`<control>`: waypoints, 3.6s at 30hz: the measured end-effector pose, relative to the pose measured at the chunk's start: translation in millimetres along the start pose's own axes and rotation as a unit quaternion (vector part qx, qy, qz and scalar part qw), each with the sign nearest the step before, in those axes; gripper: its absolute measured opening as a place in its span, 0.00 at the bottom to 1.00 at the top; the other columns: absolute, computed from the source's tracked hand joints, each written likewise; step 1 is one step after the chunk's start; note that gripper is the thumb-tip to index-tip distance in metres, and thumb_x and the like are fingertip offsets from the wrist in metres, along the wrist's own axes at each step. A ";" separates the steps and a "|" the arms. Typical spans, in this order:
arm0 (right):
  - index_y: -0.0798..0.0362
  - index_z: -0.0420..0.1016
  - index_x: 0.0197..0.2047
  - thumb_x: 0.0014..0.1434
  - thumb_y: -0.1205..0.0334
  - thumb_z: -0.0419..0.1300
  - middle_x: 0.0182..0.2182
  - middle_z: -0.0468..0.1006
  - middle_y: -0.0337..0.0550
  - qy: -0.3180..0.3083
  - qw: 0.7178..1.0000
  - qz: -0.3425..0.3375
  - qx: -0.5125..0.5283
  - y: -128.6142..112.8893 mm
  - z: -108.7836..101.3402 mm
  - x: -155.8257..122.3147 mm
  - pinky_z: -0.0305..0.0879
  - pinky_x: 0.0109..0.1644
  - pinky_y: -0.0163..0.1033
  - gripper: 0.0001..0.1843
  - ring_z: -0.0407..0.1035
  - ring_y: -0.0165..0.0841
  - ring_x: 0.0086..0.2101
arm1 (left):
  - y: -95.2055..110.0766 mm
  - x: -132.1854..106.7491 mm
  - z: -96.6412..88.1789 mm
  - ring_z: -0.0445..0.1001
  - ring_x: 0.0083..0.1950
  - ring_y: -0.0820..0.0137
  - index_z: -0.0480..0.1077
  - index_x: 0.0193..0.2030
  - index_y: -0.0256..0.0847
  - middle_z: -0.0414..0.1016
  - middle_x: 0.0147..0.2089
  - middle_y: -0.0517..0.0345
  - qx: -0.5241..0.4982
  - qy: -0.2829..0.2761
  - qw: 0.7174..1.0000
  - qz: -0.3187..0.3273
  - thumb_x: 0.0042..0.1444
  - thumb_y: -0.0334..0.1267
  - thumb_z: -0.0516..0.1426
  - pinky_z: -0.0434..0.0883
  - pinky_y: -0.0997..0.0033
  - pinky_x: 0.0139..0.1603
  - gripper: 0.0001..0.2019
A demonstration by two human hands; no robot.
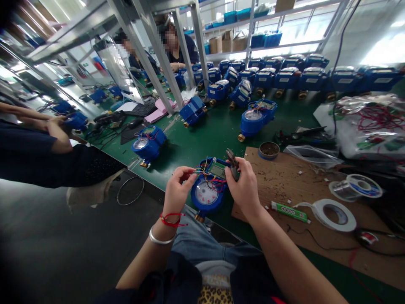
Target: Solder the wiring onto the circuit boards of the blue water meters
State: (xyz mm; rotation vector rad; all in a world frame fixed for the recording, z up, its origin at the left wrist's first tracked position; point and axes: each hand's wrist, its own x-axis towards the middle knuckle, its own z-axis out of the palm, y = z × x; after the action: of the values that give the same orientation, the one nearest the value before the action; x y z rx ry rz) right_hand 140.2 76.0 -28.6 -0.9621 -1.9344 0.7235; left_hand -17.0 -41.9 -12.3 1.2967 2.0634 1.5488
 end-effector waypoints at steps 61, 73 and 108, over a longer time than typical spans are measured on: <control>0.52 0.76 0.46 0.53 0.70 0.55 0.41 0.75 0.45 -0.197 0.943 -0.101 -0.249 -37.6 -43.0 11.7 0.67 0.45 0.40 0.18 0.71 0.39 0.42 | 16.6 18.4 24.1 0.67 0.33 0.72 0.73 0.37 0.38 0.72 0.32 0.59 -0.149 -0.101 0.983 -0.035 0.59 0.41 0.57 0.64 0.74 0.37 0.09; 0.51 0.75 0.41 0.51 0.67 0.55 0.35 0.76 0.45 -0.065 0.995 -0.038 -0.066 -13.4 -46.5 16.1 0.68 0.37 0.44 0.14 0.72 0.39 0.35 | 15.2 20.6 22.8 0.64 0.32 0.72 0.72 0.34 0.39 0.69 0.30 0.61 -0.130 -0.105 0.986 -0.022 0.59 0.41 0.56 0.62 0.74 0.36 0.08; 0.50 0.72 0.53 0.69 0.61 0.47 0.60 0.68 0.47 -0.091 0.984 -0.137 0.073 7.9 -14.5 -16.9 0.58 0.65 0.51 0.17 0.61 0.36 0.60 | 38.6 1.5 19.7 0.70 0.48 0.67 0.69 0.53 0.41 0.66 0.56 0.48 0.082 0.038 0.990 0.110 0.63 0.38 0.55 0.67 0.64 0.54 0.13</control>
State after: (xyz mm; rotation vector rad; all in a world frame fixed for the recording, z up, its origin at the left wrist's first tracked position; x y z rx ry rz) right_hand 161.5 68.0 -34.8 -0.5419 -2.0868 0.8003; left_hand 14.2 -26.7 13.7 1.5947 2.1967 1.5648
